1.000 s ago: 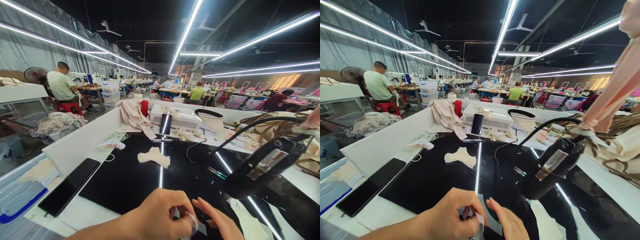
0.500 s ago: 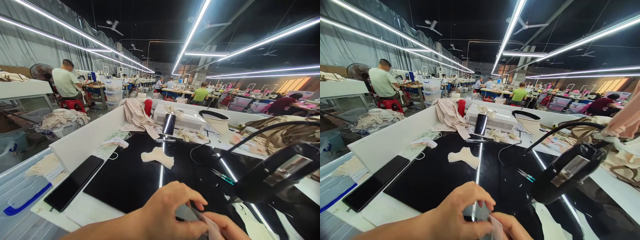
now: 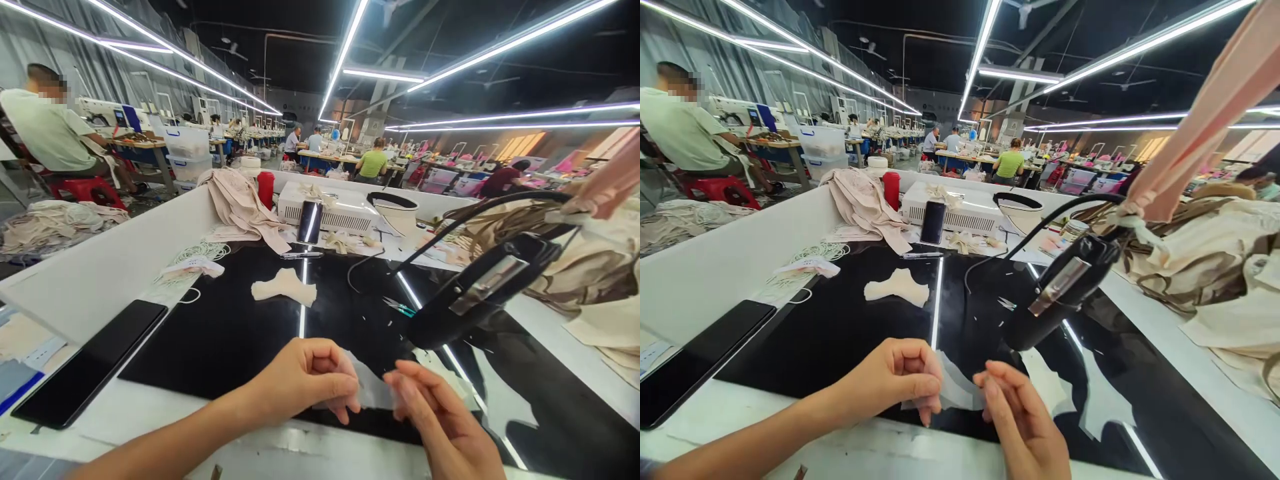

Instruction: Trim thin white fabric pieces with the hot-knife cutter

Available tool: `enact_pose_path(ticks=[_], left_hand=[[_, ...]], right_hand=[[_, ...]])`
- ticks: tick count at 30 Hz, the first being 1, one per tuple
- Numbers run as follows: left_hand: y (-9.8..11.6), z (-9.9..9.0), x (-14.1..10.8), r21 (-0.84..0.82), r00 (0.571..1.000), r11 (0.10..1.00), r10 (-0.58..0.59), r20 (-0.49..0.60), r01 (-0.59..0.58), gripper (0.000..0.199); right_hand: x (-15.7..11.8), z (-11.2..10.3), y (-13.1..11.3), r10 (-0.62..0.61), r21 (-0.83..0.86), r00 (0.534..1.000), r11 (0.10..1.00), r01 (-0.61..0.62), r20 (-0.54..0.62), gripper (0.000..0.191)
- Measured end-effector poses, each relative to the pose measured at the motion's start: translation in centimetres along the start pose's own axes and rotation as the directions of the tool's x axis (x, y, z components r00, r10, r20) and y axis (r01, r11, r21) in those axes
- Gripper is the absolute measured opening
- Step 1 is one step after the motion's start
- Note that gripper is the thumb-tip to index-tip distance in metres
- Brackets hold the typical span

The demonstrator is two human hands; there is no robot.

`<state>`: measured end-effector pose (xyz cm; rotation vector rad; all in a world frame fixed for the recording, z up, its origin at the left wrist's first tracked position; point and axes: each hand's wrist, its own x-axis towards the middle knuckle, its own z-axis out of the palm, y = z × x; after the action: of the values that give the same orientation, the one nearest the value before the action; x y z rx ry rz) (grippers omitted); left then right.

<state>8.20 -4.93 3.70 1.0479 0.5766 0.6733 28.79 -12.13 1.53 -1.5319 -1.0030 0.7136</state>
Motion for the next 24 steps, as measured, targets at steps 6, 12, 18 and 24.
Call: enact_pose_path(ticks=[6, 12, 18, 24], left_hand=[[0.0, -0.1, -0.5, 0.060, 0.997, 0.997, -0.059, 0.049, 0.056, 0.030], [0.8, -0.2, -0.9, 0.127, 0.996, 0.989, -0.077, 0.038, 0.072, 0.027], [1.4, -1.1, -1.0, 0.313, 0.992, 0.943, -0.096, -0.078, 0.116, 0.023], [2.3, -1.6, -1.6, 0.666, 0.976, 0.722, -0.055, -0.213, 0.186, 0.014]], right_hand=[[-0.7, -0.2, 0.0, -0.269, -0.162, 0.963, 0.949, 0.270, 0.030, 0.032], [-2.0, 2.7, -0.3, -0.179, -0.037, 0.956, 0.981, 0.192, 0.232, 0.029], [-0.7, 2.3, -0.7, -0.133, -0.073, 0.950, 0.984, 0.160, 0.283, 0.022], [0.3, 2.5, -0.4, -0.355, -0.208, 0.869, 0.874, 0.440, 0.344, 0.015]])
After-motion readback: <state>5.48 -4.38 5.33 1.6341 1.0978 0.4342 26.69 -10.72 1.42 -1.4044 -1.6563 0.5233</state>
